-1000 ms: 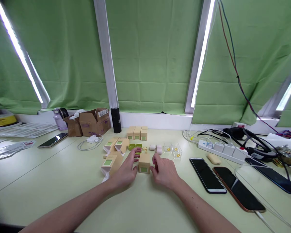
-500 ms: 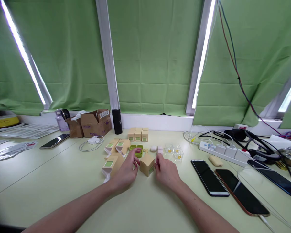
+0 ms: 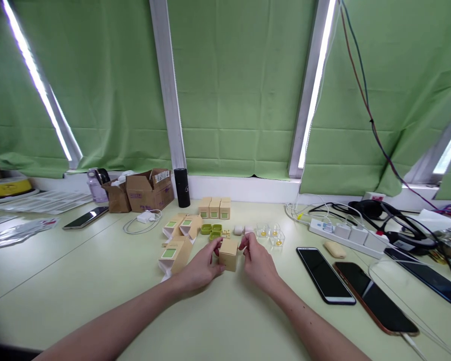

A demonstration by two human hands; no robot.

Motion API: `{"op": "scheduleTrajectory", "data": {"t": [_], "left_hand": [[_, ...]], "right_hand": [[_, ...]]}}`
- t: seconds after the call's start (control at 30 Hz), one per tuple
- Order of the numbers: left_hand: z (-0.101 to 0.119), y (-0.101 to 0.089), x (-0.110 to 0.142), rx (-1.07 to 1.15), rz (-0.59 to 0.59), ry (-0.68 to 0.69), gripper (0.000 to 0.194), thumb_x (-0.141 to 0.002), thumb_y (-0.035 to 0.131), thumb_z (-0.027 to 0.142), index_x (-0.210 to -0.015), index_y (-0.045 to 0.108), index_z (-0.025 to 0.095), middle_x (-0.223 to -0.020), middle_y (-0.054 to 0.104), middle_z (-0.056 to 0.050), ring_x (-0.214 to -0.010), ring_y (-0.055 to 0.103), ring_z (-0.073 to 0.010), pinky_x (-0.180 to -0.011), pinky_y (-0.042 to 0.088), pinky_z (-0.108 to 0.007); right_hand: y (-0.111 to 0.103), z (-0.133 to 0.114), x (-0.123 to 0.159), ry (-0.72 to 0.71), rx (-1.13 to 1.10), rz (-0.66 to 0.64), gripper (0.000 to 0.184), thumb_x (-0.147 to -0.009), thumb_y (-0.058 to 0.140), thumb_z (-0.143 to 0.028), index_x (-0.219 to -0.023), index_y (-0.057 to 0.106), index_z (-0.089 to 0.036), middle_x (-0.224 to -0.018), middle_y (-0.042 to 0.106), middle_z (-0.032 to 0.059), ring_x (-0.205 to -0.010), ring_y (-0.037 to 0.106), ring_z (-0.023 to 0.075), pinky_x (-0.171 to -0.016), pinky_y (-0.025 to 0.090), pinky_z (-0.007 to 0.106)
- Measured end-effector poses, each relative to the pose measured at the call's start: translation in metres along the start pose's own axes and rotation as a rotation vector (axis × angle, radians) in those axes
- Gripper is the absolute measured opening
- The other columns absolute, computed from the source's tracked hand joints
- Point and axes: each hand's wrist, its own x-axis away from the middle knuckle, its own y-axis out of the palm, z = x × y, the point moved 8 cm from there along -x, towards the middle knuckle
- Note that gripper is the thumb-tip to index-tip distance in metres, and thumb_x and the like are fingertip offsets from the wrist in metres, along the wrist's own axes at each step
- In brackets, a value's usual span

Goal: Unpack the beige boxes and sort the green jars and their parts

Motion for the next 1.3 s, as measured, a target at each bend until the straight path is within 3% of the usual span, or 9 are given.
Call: {"op": "scheduleTrajectory", "data": {"t": [0.2, 0.37, 0.5, 0.67, 0.9, 1.03, 1.3], "left_hand": [[0.001, -0.002, 0.000, -0.038, 0.030, -0.028, 0.051, -0.081, 0.070, 0.024, -0.130, 0.057, 0.023, -0.134, 0.059, -0.011, -0.130, 0.054, -0.0286, -0.113, 0.043, -0.043], [0.008, -0.007, 0.004, -0.081, 0.099, -0.043, 0.049, -0.080, 0.076, 0.034, -0.122, 0.055, 0.023, -0.131, 0.058, -0.011, -0.126, 0.054, -0.0303, -0.109, 0.045, -0.044], [0.023, -0.014, 0.009, -0.119, 0.199, 0.117, 0.046, -0.084, 0.073, 0.028, -0.124, 0.050, 0.024, -0.128, 0.058, -0.011, -0.121, 0.057, -0.0286, -0.103, 0.049, -0.043], [0.044, -0.024, 0.019, -0.269, 0.394, 0.413, 0.047, -0.088, 0.069, 0.016, -0.126, 0.045, 0.025, -0.128, 0.057, -0.011, -0.119, 0.059, -0.0282, -0.098, 0.053, -0.047], [0.072, -0.021, 0.043, -0.587, 0.596, 0.816, 0.037, -0.092, 0.067, 0.016, -0.121, 0.047, 0.023, -0.118, 0.061, -0.012, -0.110, 0.064, -0.0277, -0.086, 0.059, -0.045], [0.080, -0.019, 0.049, -0.688, 0.648, 0.883, 0.034, -0.092, 0.067, 0.016, -0.118, 0.047, 0.023, -0.113, 0.063, -0.011, -0.106, 0.066, -0.0261, -0.084, 0.059, -0.043], [0.084, -0.018, 0.048, -0.704, 0.621, 0.829, 0.031, -0.094, 0.063, 0.015, -0.118, 0.046, 0.022, -0.114, 0.064, -0.011, -0.106, 0.066, -0.0263, -0.084, 0.059, -0.044]], "right_hand": [[-0.004, -0.001, 0.000, 0.024, 0.046, 0.020, 0.018, -0.088, 0.041, -0.017, -0.103, 0.043, -0.027, -0.101, 0.066, 0.0009, -0.084, 0.065, 0.0199, -0.074, 0.045, 0.032], [-0.013, -0.008, 0.000, 0.017, -0.001, 0.062, 0.017, -0.090, 0.043, -0.023, -0.107, 0.044, -0.027, -0.107, 0.065, 0.0039, -0.089, 0.066, 0.0204, -0.071, 0.048, 0.033], [-0.023, -0.020, 0.003, -0.062, -0.009, 0.146, 0.018, -0.094, 0.047, -0.030, -0.111, 0.045, -0.026, -0.109, 0.065, 0.0062, -0.092, 0.066, 0.0221, -0.073, 0.052, 0.035], [-0.032, -0.049, 0.018, -0.303, 0.065, 0.271, 0.029, -0.096, 0.054, -0.032, -0.123, 0.046, -0.024, -0.115, 0.064, 0.0105, -0.101, 0.065, 0.0258, -0.082, 0.056, 0.042], [-0.030, -0.086, 0.040, -0.577, 0.137, 0.335, 0.048, -0.095, 0.059, -0.027, -0.138, 0.038, -0.021, -0.126, 0.061, 0.0166, -0.115, 0.063, 0.0315, -0.090, 0.058, 0.049], [-0.027, -0.088, 0.042, -0.589, 0.129, 0.322, 0.047, -0.096, 0.059, -0.025, -0.138, 0.037, -0.020, -0.127, 0.059, 0.0181, -0.114, 0.062, 0.0310, -0.089, 0.059, 0.049], [-0.022, -0.081, 0.039, -0.523, 0.089, 0.303, 0.045, -0.099, 0.054, -0.025, -0.138, 0.033, -0.021, -0.123, 0.058, 0.0174, -0.100, 0.064, 0.0277, -0.084, 0.060, 0.049]]}}
